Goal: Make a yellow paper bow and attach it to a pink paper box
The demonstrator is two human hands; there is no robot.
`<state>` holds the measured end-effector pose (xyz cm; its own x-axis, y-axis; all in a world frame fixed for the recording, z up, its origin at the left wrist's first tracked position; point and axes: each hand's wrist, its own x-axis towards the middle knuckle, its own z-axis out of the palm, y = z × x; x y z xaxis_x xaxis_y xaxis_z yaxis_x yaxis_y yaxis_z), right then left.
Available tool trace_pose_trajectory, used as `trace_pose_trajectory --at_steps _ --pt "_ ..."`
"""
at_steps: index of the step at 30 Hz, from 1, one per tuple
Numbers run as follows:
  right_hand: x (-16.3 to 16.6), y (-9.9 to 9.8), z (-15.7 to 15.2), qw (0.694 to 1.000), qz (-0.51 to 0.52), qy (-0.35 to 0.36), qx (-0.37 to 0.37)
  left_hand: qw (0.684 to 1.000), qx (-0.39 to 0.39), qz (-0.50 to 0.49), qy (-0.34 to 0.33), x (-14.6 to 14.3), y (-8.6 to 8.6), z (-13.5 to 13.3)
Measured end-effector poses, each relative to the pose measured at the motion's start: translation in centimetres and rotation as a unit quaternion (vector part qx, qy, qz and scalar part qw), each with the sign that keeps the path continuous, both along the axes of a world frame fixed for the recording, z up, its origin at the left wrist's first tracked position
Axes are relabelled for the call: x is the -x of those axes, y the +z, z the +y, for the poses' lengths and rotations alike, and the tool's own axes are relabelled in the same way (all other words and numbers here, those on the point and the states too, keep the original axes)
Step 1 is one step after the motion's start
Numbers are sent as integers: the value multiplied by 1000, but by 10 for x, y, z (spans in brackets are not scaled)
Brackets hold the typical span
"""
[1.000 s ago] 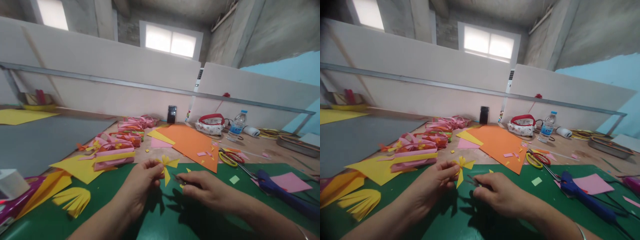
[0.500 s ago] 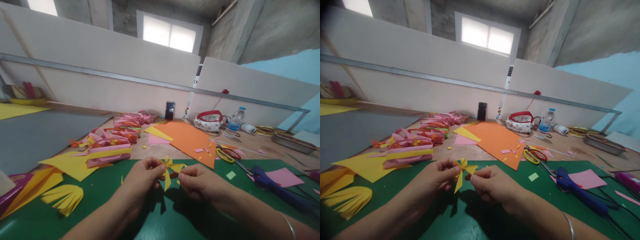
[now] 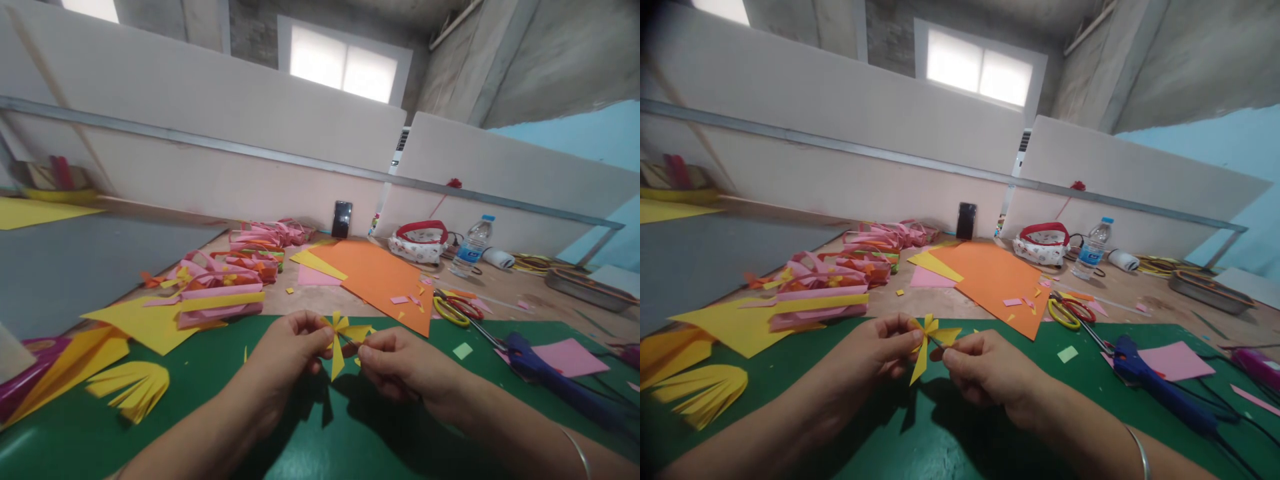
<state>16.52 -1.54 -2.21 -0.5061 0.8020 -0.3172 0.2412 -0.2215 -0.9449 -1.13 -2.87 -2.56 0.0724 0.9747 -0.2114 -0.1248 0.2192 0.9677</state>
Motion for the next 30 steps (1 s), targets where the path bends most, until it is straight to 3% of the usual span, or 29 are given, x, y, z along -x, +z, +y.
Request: trace_pose_trajectory --at_steps 15,30 --pt "0 -3 0 999 35 -3 37 999 37 -24 8 1 1 2" --pt "1 -3 -1 999 18 -11 38 999 23 -24 3 1 -7 6"
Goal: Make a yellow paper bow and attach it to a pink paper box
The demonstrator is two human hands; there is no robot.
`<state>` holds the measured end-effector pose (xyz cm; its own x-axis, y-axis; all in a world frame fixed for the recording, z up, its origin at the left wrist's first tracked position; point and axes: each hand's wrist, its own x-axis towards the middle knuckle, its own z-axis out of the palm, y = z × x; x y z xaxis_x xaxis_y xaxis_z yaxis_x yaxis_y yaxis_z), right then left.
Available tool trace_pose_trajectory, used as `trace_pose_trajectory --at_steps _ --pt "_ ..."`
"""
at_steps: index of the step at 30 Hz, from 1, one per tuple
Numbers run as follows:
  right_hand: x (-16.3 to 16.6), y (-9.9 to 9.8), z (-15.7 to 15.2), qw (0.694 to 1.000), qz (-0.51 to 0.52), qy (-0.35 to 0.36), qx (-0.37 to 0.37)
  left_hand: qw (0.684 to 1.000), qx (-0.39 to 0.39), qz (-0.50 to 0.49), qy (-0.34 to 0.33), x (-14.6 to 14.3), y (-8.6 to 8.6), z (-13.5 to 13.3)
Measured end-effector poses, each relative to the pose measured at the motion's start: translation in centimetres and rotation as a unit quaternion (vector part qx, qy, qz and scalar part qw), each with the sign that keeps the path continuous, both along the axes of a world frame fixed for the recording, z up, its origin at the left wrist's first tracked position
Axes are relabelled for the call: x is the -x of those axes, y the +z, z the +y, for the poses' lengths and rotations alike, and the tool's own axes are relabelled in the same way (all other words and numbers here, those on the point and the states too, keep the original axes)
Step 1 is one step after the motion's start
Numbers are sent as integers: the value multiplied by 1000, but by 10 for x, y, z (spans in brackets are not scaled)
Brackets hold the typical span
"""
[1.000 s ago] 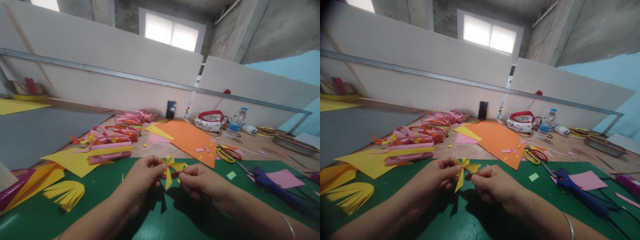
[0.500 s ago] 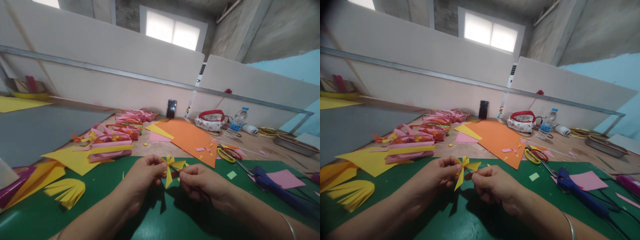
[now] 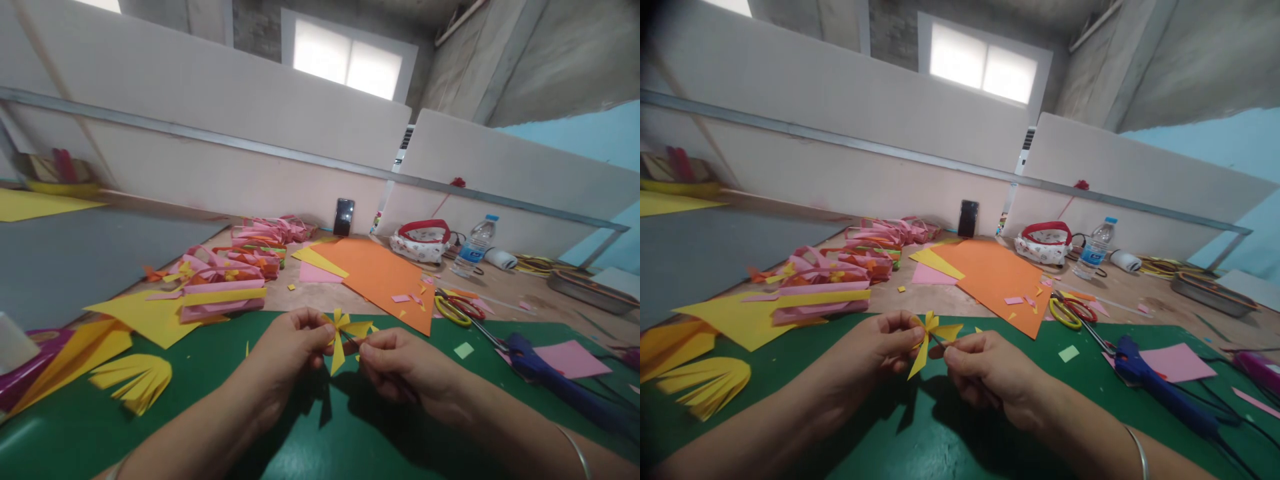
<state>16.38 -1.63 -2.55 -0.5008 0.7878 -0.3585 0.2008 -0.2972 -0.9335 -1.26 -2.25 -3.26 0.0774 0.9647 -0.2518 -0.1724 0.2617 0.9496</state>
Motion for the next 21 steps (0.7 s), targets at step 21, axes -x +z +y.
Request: trace_pose_trajectory --at_steps 21 --pt "0 0 -2 1000 -1 3 -12 1000 -21 20 -6 0 4 -1"
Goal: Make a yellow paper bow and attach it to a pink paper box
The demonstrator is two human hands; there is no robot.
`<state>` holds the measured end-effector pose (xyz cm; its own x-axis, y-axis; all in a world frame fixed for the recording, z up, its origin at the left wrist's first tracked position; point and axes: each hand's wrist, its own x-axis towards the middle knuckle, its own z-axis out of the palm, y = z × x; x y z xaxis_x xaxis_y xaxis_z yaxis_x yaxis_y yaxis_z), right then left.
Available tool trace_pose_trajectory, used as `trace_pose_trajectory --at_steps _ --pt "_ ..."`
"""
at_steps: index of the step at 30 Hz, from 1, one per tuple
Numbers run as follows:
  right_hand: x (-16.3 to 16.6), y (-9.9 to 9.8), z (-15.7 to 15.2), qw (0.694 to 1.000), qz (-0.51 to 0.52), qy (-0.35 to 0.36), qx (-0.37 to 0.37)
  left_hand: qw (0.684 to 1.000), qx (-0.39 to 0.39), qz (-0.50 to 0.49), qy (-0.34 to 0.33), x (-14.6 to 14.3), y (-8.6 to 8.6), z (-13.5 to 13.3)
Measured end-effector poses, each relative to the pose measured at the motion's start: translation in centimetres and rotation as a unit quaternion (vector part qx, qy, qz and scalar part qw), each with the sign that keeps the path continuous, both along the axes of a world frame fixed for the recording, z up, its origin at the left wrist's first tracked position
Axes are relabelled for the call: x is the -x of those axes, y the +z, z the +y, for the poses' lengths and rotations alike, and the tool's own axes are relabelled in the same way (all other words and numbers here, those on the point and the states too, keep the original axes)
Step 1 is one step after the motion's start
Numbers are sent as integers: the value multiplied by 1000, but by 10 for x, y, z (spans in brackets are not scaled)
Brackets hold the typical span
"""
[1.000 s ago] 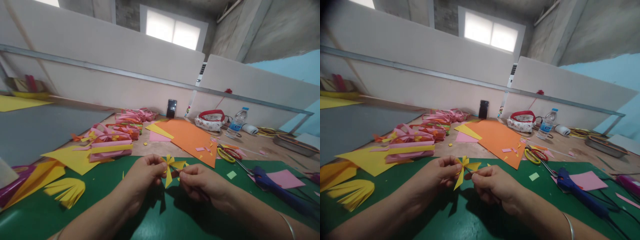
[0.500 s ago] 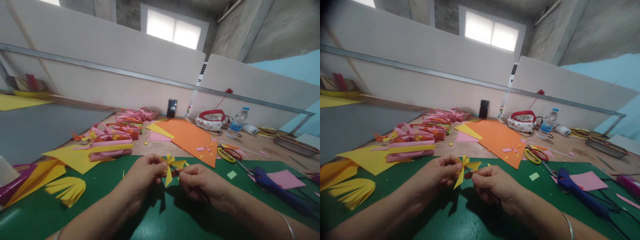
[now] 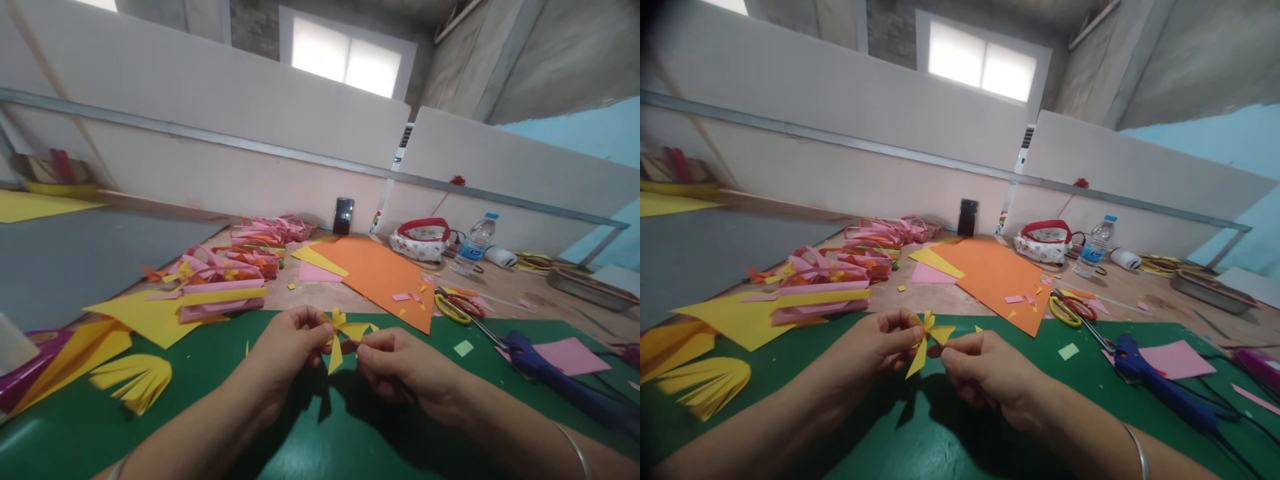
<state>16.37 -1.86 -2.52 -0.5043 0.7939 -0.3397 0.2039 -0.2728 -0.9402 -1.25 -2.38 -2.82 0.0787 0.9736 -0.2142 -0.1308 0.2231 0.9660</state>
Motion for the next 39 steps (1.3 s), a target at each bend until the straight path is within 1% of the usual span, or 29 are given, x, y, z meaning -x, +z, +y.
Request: trace_pose_trajectory --at_steps 6,13,20,26,28,32,35,39 --pt "1 0 -1 1000 -2 0 2 999 -35 17 10 0 -3 2" --pt "1 -2 -2 1000 -6 4 -26 998 -50 27 9 -1 -1 -2" --pt "4 0 -5 1000 -17 -14 -21 997 -56 45 9 -2 -2 -3" --pt "5 -1 -5 1000 -16 -13 -22 995 -69 70 10 -5 0 -4" --pt "5 -1 -5 1000 -13 -11 -24 995 -69 68 13 -5 2 -5" --pt "5 0 -6 1000 14 1 -28 994 -75 67 44 -4 4 -6" --pt "5 1 -6 999 25 3 -26 994 -84 58 44 -3 5 -6" --pt "4 0 -5 999 24 3 -23 996 -71 45 40 -3 5 -5"
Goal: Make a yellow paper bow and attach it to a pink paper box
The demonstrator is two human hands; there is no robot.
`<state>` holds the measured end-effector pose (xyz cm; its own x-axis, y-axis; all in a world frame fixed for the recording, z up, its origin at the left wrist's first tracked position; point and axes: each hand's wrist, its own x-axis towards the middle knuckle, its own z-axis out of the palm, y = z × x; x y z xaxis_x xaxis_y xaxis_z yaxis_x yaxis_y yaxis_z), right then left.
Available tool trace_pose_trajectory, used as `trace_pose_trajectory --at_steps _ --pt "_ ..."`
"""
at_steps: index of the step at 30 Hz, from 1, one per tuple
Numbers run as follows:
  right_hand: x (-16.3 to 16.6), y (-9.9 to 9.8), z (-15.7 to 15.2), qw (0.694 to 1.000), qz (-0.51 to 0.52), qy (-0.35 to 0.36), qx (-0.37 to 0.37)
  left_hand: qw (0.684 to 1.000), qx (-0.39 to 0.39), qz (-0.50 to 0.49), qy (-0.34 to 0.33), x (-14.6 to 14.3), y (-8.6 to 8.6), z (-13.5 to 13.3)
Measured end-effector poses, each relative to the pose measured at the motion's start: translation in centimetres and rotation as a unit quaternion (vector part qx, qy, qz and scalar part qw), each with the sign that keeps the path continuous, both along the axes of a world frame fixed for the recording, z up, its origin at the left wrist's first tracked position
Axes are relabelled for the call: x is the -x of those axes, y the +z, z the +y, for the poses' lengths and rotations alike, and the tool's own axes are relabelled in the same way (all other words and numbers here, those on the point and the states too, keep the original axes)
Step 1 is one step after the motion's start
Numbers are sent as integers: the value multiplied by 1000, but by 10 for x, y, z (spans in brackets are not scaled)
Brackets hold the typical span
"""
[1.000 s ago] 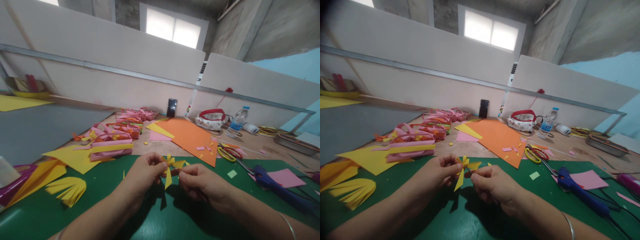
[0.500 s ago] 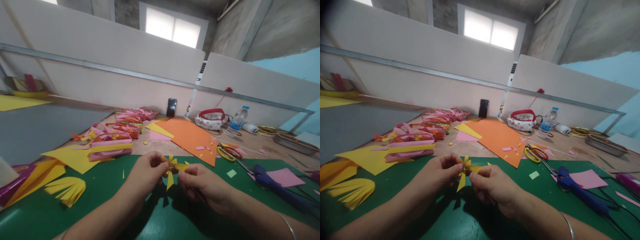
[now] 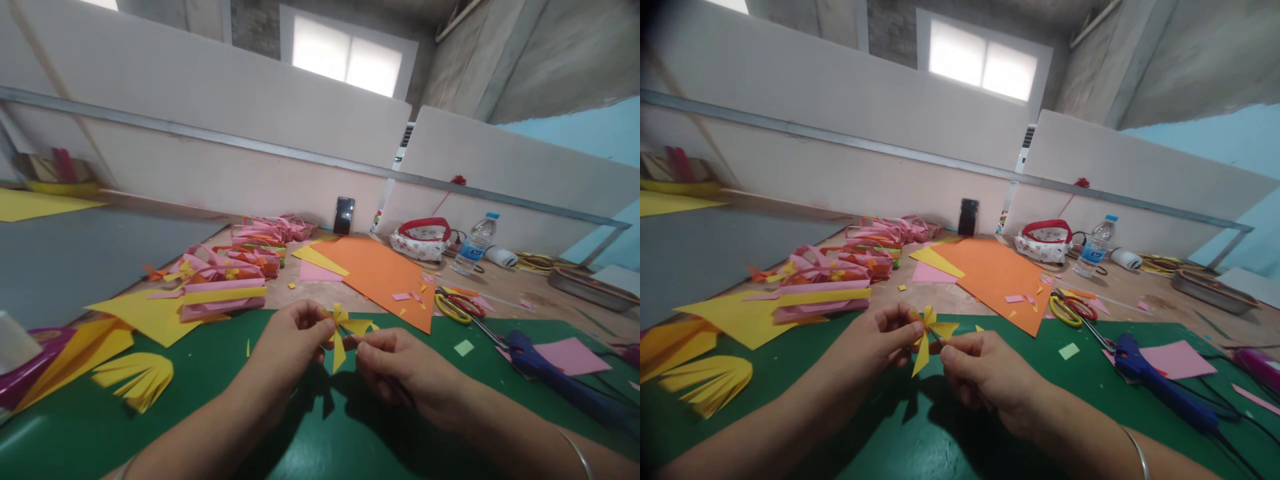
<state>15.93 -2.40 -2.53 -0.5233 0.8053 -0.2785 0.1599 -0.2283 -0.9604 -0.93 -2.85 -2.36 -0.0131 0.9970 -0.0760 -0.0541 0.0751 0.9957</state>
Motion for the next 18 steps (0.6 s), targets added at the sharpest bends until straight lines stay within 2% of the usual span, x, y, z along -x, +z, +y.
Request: trace_pose_trajectory --at_steps 11,18 --pt "-1 -1 0 1000 1 10 -7 1000 17 -16 7 0 -7 8" --pt "-2 -1 0 999 -21 7 -26 1000 11 7 -1 1 -5 5"
